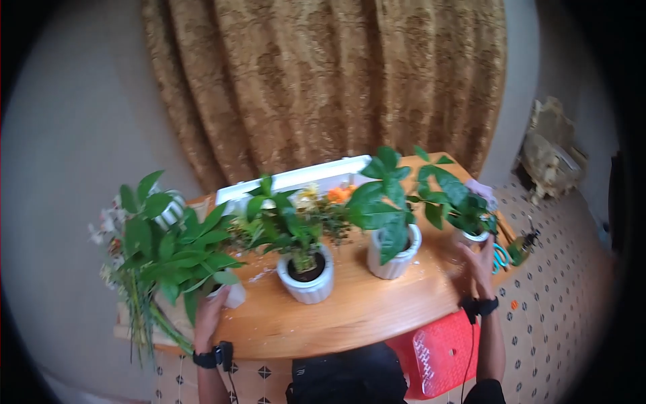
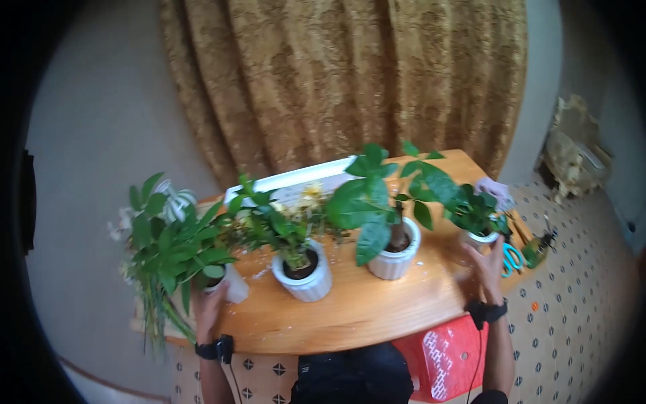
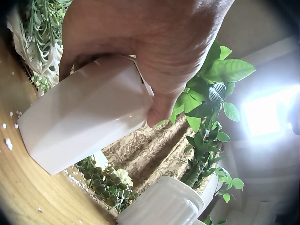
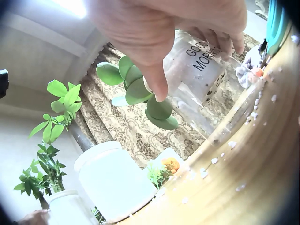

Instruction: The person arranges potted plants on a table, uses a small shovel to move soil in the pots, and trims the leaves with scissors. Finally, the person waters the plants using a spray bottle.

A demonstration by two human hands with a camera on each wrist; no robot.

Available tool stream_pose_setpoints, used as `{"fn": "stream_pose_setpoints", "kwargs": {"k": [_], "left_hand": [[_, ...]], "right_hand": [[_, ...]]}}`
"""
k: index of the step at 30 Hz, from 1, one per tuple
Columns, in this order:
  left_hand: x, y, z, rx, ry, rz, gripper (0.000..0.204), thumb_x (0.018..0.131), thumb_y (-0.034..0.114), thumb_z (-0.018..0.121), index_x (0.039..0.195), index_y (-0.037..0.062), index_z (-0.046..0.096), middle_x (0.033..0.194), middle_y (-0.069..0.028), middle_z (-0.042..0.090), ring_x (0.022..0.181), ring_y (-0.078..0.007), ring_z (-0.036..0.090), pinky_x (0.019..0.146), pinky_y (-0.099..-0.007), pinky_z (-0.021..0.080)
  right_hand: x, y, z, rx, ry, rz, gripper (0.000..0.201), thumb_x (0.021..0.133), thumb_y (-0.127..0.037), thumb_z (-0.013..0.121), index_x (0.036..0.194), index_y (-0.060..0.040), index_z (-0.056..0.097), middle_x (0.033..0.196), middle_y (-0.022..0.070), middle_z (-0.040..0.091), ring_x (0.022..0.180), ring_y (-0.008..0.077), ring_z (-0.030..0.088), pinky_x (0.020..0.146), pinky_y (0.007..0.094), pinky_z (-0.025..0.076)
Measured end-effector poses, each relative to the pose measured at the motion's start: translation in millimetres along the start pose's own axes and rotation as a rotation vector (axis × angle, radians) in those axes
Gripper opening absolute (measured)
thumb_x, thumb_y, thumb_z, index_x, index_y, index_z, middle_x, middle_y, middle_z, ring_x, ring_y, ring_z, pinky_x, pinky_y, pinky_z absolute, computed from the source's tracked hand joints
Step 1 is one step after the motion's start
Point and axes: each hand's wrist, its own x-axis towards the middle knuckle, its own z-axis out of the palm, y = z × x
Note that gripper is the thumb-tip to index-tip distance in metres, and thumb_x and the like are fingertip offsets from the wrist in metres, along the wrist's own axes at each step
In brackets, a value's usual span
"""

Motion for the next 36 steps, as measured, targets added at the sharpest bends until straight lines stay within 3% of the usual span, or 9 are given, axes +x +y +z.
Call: {"fn": "stream_pose_setpoints", "kwargs": {"k": [9, 12, 18, 21, 24, 26, 29, 32, 36], "left_hand": [[-2, 6, 1, -0.102, 0.02, -0.157, 0.078, 0.08, 0.014, 0.085, 0.141, -0.0036, 0.04, 0.127, -0.0158, 0.062, 0.111, -0.0234, 0.064, 0.098, -0.0344, 0.05], [-6, -14, -9, 0.121, 0.025, -0.011, 0.091, 0.075, 0.012, 0.086, 0.147, -0.0023, 0.032, 0.137, -0.0183, 0.055, 0.122, -0.0264, 0.058, 0.106, -0.0372, 0.045], [-15, -30, -17, 0.142, 0.058, -0.021, 0.1, 0.072, 0.002, 0.085, 0.152, -0.0006, 0.026, 0.143, -0.0202, 0.05, 0.134, -0.0289, 0.049, 0.113, -0.0406, 0.04], [-15, -19, -12, -0.041, 0.034, -0.238, 0.098, 0.071, 0.0, 0.085, 0.151, 0.0, 0.028, 0.143, -0.0195, 0.049, 0.132, -0.0286, 0.05, 0.113, -0.0407, 0.04], [-6, -39, -14, 0.054, 0.019, -0.165, 0.085, 0.073, 0.003, 0.085, 0.144, -0.0023, 0.038, 0.135, -0.018, 0.056, 0.123, -0.0277, 0.058, 0.106, -0.0393, 0.047], [3, -69, -19, 0.283, 0.015, 0.107, 0.061, 0.08, 0.02, 0.086, 0.125, -0.0068, 0.055, 0.114, -0.0143, 0.067, 0.097, -0.019, 0.067, 0.085, -0.0315, 0.055], [1, -45, -12, 0.043, -0.047, -0.086, 0.058, 0.081, 0.017, 0.086, 0.124, -0.0067, 0.057, 0.116, -0.0143, 0.067, 0.102, -0.0198, 0.066, 0.088, -0.0328, 0.054], [1, -49, -11, 0.005, -0.045, -0.011, 0.059, 0.081, 0.012, 0.084, 0.127, -0.0064, 0.053, 0.111, -0.0149, 0.068, 0.102, -0.0212, 0.068, 0.077, -0.0309, 0.058], [0, -48, -12, 0.077, -0.04, -0.05, 0.059, 0.08, 0.011, 0.084, 0.127, -0.0066, 0.053, 0.113, -0.0157, 0.067, 0.102, -0.0218, 0.068, 0.082, -0.0327, 0.057]], "right_hand": [[-2, 24, -17, 0.02, -0.068, 0.057, 0.088, 0.078, -0.005, 0.084, 0.15, 0.0021, 0.034, 0.148, 0.014, 0.047, 0.138, 0.0225, 0.044, 0.116, 0.035, 0.032], [-9, 24, -22, 0.013, -0.038, 0.035, 0.091, 0.078, -0.001, 0.081, 0.153, 0.0017, 0.03, 0.152, 0.0151, 0.043, 0.143, 0.0237, 0.04, 0.12, 0.0358, 0.028], [-20, 26, -32, -0.054, -0.104, 0.05, 0.091, 0.082, -0.008, 0.079, 0.156, -0.0007, 0.026, 0.156, 0.0166, 0.037, 0.147, 0.0274, 0.035, 0.124, 0.0401, 0.023], [-23, 28, -27, -0.091, -0.074, 0.118, 0.094, 0.08, -0.006, 0.08, 0.155, 0.0011, 0.026, 0.154, 0.0195, 0.039, 0.145, 0.0281, 0.037, 0.122, 0.0393, 0.026], [-22, 28, -22, -0.057, -0.059, 0.127, 0.093, 0.081, -0.007, 0.08, 0.156, 0.0014, 0.025, 0.154, 0.0201, 0.039, 0.145, 0.0288, 0.037, 0.122, 0.04, 0.026], [-22, 33, -22, -0.07, -0.029, 0.151, 0.092, 0.082, -0.005, 0.08, 0.156, 0.0005, 0.025, 0.153, 0.0194, 0.04, 0.145, 0.0284, 0.038, 0.121, 0.0403, 0.027], [-21, 42, -27, 0.01, -0.023, 0.147, 0.091, 0.083, -0.003, 0.078, 0.157, -0.0009, 0.025, 0.153, 0.0183, 0.039, 0.144, 0.0282, 0.038, 0.121, 0.0401, 0.028], [-19, 60, -39, 0.047, -0.036, 0.168, 0.087, 0.084, -0.002, 0.077, 0.156, -0.0018, 0.027, 0.155, 0.0171, 0.038, 0.145, 0.0281, 0.037, 0.12, 0.0398, 0.028], [-23, 75, -49, 0.027, -0.024, 0.173, 0.083, 0.085, -0.004, 0.077, 0.154, -0.0024, 0.03, 0.154, 0.0168, 0.039, 0.145, 0.0291, 0.037, 0.119, 0.0409, 0.03]]}}
